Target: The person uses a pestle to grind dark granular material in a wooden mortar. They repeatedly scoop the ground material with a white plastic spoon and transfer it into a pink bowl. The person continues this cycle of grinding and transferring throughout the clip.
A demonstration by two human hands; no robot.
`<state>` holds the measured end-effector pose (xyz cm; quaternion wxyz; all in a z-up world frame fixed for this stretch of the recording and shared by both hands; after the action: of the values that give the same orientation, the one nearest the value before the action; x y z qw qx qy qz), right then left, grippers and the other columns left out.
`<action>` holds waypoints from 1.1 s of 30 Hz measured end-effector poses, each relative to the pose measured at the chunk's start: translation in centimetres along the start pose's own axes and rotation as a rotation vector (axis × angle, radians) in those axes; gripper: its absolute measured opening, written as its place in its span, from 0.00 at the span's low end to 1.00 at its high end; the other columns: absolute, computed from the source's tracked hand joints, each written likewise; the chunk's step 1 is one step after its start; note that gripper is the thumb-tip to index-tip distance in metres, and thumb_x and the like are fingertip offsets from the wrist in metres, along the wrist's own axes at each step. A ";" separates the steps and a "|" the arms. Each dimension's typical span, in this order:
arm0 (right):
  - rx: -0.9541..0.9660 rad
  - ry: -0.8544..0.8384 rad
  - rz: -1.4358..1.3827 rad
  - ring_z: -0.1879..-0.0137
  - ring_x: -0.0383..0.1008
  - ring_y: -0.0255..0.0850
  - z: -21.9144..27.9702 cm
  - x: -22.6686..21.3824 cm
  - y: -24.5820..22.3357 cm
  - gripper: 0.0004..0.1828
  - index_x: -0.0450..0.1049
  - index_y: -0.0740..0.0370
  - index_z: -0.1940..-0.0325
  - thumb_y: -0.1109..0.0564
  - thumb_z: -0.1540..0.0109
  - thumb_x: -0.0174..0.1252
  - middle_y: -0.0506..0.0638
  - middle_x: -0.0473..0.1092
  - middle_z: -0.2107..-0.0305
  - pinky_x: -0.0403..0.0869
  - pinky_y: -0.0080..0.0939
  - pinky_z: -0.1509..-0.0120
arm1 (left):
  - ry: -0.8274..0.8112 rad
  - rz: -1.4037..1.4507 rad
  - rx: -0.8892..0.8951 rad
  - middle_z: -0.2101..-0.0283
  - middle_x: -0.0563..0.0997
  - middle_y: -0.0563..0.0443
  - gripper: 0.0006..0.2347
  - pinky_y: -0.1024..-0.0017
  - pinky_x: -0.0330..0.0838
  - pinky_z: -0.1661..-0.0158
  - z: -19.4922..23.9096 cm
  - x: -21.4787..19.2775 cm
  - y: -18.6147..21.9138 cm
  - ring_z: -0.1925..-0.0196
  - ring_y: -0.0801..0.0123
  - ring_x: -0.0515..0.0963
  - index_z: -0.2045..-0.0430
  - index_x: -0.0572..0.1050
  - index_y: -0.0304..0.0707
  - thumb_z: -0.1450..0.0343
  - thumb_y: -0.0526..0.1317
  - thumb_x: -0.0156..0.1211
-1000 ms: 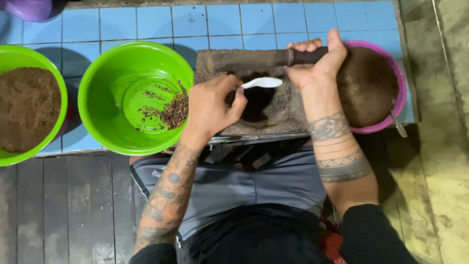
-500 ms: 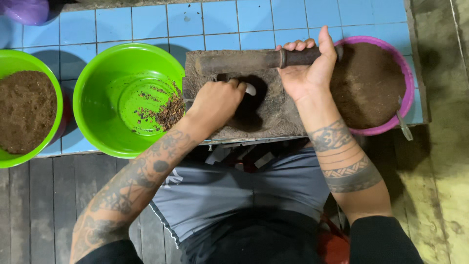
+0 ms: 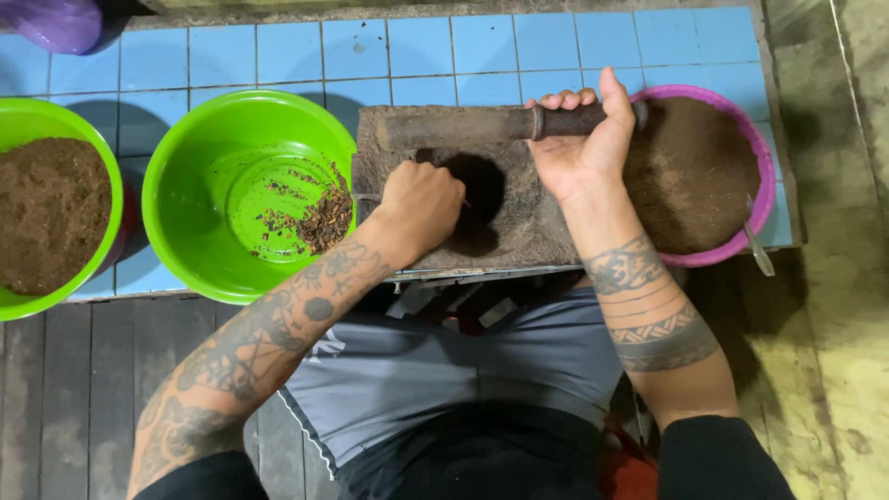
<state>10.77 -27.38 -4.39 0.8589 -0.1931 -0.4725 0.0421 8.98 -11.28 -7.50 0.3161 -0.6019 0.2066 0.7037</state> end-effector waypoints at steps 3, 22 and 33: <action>0.007 -0.011 0.014 0.72 0.67 0.43 -0.2 -0.1 -0.1 0.16 0.63 0.56 0.81 0.52 0.44 0.61 0.48 0.63 0.83 0.72 0.53 0.46 | -0.027 0.051 -0.040 0.63 0.86 0.48 0.09 0.59 0.77 0.67 0.3 -0.8 -0.3 0.62 0.51 0.86 0.63 0.82 0.48 0.28 0.40 0.51; -0.017 -0.046 0.030 0.72 0.69 0.44 -0.4 -0.2 -0.3 0.15 0.64 0.56 0.81 0.53 0.44 0.60 0.48 0.64 0.83 0.73 0.56 0.44 | 0.164 0.511 -0.193 0.72 0.82 0.41 0.08 0.42 0.67 0.70 9.1 -8.4 -6.2 0.67 0.32 0.77 0.69 0.78 0.46 0.28 0.42 0.49; -0.008 -0.018 0.005 0.72 0.68 0.43 -0.2 -0.4 -0.3 0.15 0.64 0.56 0.80 0.52 0.44 0.61 0.48 0.64 0.83 0.73 0.54 0.43 | 0.276 0.691 -0.188 0.67 0.86 0.47 0.09 0.51 0.71 0.67 10.3 -8.1 -6.0 0.66 0.44 0.81 0.63 0.82 0.47 0.29 0.41 0.55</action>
<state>10.64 -27.77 -4.71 0.8538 -0.1972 -0.4798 0.0440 6.40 -1.66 2.88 -0.0272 -0.6124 0.3723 0.6968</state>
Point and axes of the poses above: each hand's wrist, its own z-axis away from the middle knuckle, its own x-axis out of the palm, y = z × x, the point moved 9 cm from there along -z, towards the middle knuckle
